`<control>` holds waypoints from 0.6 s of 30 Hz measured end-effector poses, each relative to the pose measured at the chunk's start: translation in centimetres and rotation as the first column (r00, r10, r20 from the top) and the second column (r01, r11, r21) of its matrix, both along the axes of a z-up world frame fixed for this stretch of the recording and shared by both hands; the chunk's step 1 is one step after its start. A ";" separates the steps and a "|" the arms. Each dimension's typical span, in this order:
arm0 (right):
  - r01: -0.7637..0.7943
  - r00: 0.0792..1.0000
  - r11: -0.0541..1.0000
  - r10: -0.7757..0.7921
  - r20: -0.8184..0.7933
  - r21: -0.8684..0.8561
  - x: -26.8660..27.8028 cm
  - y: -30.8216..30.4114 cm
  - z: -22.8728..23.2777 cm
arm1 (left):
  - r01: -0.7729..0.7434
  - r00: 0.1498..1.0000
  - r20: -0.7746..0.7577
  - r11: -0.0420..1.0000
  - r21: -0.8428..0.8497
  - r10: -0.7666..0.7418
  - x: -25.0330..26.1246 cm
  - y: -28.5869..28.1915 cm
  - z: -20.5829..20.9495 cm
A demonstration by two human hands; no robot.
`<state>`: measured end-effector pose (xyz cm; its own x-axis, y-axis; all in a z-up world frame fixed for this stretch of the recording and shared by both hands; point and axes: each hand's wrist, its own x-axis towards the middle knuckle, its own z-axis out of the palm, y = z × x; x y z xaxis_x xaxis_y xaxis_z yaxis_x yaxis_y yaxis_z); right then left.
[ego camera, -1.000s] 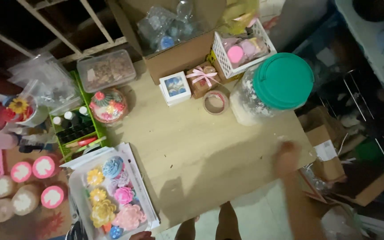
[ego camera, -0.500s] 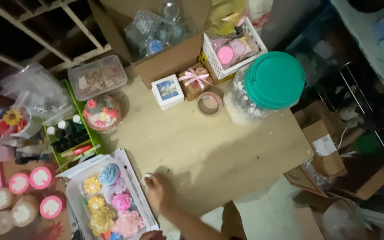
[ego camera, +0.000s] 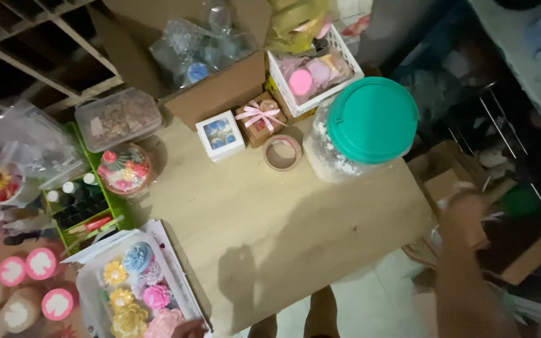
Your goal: The recorder prepares candle wax on a portable stove and extracts finished candles from silicone molds.
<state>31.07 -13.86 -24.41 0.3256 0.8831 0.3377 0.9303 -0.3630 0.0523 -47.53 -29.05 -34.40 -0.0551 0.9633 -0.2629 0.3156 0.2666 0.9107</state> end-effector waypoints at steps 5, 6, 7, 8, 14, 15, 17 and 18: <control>0.232 0.966 0.940 -0.253 0.057 0.249 8.5 -8.1 -0.1 | 0.227 0.940 -0.264 0.974 0.015 -0.215 25.7 22.0 25.1; 0.213 0.970 0.945 -0.235 0.059 0.250 4.4 -7.1 0.7 | 0.209 0.945 -0.261 0.978 0.015 -0.198 28.5 25.0 23.2; 0.205 0.977 0.966 -0.192 -0.094 0.160 0.2 -6.2 1.5 | 0.377 0.856 -0.440 0.910 0.171 -0.272 31.1 28.2 21.2; 0.191 0.952 0.979 -0.168 -0.255 0.067 -4.7 -5.9 1.9 | 0.558 0.723 -0.622 0.784 0.272 -0.299 33.2 31.4 19.3; 0.174 0.666 0.976 -0.022 -0.746 0.127 -23.9 -4.3 2.2 | 0.752 0.290 -0.853 0.654 -0.078 -0.435 39.6 39.0 12.1; 0.166 0.661 0.978 -0.016 -0.750 0.126 -25.6 -2.2 4.0 | 0.746 0.288 -0.855 0.661 -0.083 -0.432 38.3 37.9 13.2; 0.037 0.652 0.989 0.087 -0.753 0.146 -28.8 1.9 7.5 | 0.594 0.691 -0.657 0.754 0.281 -0.300 36.2 35.6 15.4; 0.038 0.650 0.989 0.086 -0.755 0.145 -29.8 4.2 7.0 | 0.595 0.689 -0.660 0.754 0.278 -0.301 34.1 32.9 19.0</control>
<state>1.24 -9.68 -17.38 0.5011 0.8598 0.0984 0.6307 -0.2850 -0.7218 -13.45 3.89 -15.44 0.4266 0.8963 0.1208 0.7528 -0.4260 0.5019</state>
